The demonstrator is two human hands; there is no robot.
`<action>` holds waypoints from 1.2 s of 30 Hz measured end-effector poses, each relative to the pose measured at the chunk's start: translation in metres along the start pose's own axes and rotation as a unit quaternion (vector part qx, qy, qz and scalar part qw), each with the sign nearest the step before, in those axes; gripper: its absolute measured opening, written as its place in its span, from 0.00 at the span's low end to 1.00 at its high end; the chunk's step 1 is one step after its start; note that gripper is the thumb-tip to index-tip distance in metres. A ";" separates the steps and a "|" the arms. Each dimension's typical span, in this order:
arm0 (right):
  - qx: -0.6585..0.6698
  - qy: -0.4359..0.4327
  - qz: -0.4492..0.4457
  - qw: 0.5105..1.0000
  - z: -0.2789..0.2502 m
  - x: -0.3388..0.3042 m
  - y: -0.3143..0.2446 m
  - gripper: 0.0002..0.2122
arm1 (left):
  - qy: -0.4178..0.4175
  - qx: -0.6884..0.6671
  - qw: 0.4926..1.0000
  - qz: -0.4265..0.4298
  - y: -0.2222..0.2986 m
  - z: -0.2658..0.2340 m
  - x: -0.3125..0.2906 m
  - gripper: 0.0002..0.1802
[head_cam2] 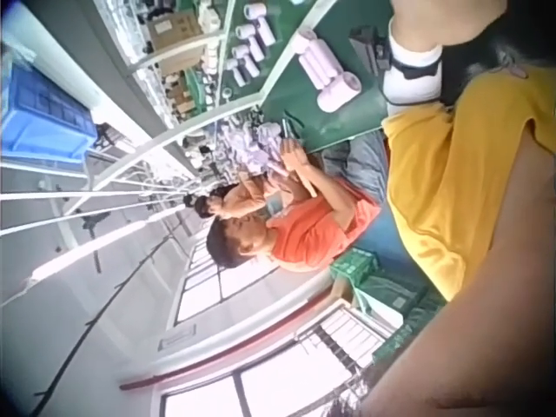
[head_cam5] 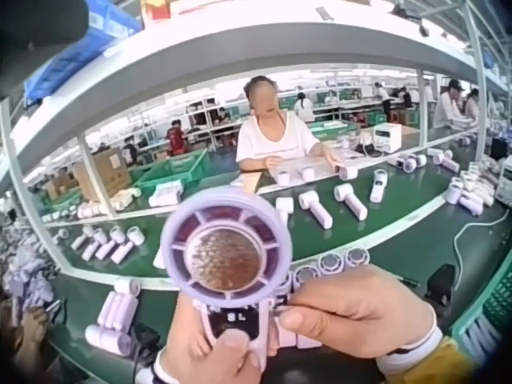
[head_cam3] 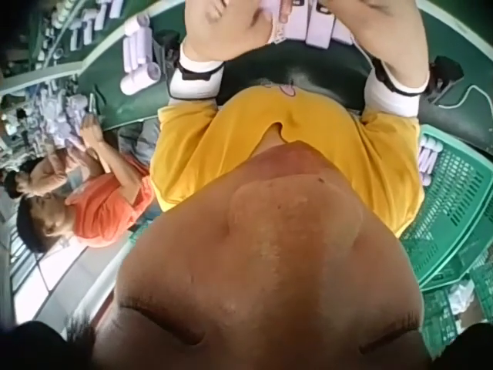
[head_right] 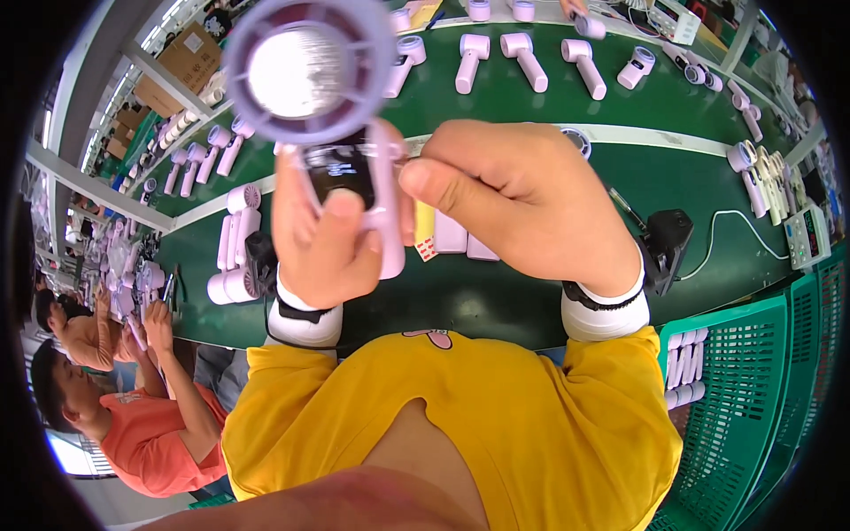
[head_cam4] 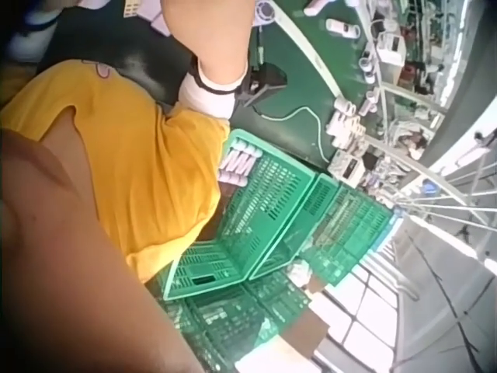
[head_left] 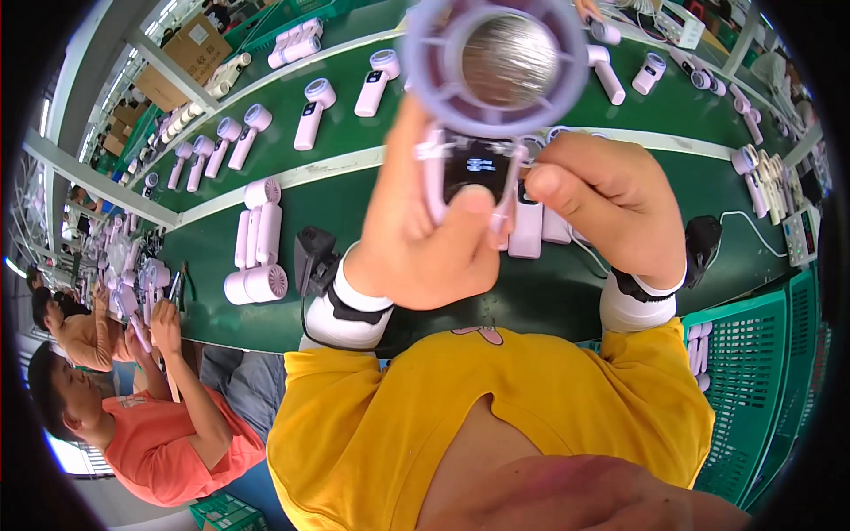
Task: The person picks up a handheld fan, plugs in a charging cable, and presses a button to cycle through the digital display before unplugging it and repeating the process with other fans.
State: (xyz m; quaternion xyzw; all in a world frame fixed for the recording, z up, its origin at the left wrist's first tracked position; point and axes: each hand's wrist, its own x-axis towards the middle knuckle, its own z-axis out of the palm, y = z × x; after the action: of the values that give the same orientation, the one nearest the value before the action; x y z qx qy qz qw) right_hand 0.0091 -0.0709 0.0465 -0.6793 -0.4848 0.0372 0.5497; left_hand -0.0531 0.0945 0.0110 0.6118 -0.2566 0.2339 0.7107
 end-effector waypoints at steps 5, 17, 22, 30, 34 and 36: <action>0.005 0.133 -0.046 0.990 -0.029 -0.018 -0.002 0.12 | 0.148 -0.151 0.977 0.015 0.067 -0.007 -0.019 0.23; 0.217 0.036 -0.072 0.973 -0.094 -0.031 -0.010 0.12 | 0.109 0.120 0.903 0.397 0.063 0.019 -0.038 0.21; 0.110 0.313 -0.269 0.904 -0.098 -0.041 0.009 0.15 | 0.122 0.125 0.872 0.457 0.028 0.019 -0.009 0.21; 0.150 0.228 -0.286 0.918 -0.119 -0.052 -0.006 0.14 | 0.080 -0.096 0.960 -0.251 -0.055 -0.058 0.053 0.16; 0.231 0.337 -0.237 0.881 -0.149 -0.043 0.001 0.11 | 0.055 -0.168 0.921 -0.347 -0.141 -0.087 0.075 0.14; 0.122 0.554 -0.161 0.808 -0.164 0.014 0.023 0.10 | 0.010 -0.048 0.944 -0.326 -0.182 -0.089 0.094 0.15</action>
State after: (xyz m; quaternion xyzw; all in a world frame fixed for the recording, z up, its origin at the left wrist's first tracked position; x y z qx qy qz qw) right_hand 0.1266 -0.1755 0.0996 -0.4239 -0.1922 -0.3756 0.8014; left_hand 0.1429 0.1589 -0.0751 0.6248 -0.0470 -0.0166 0.7792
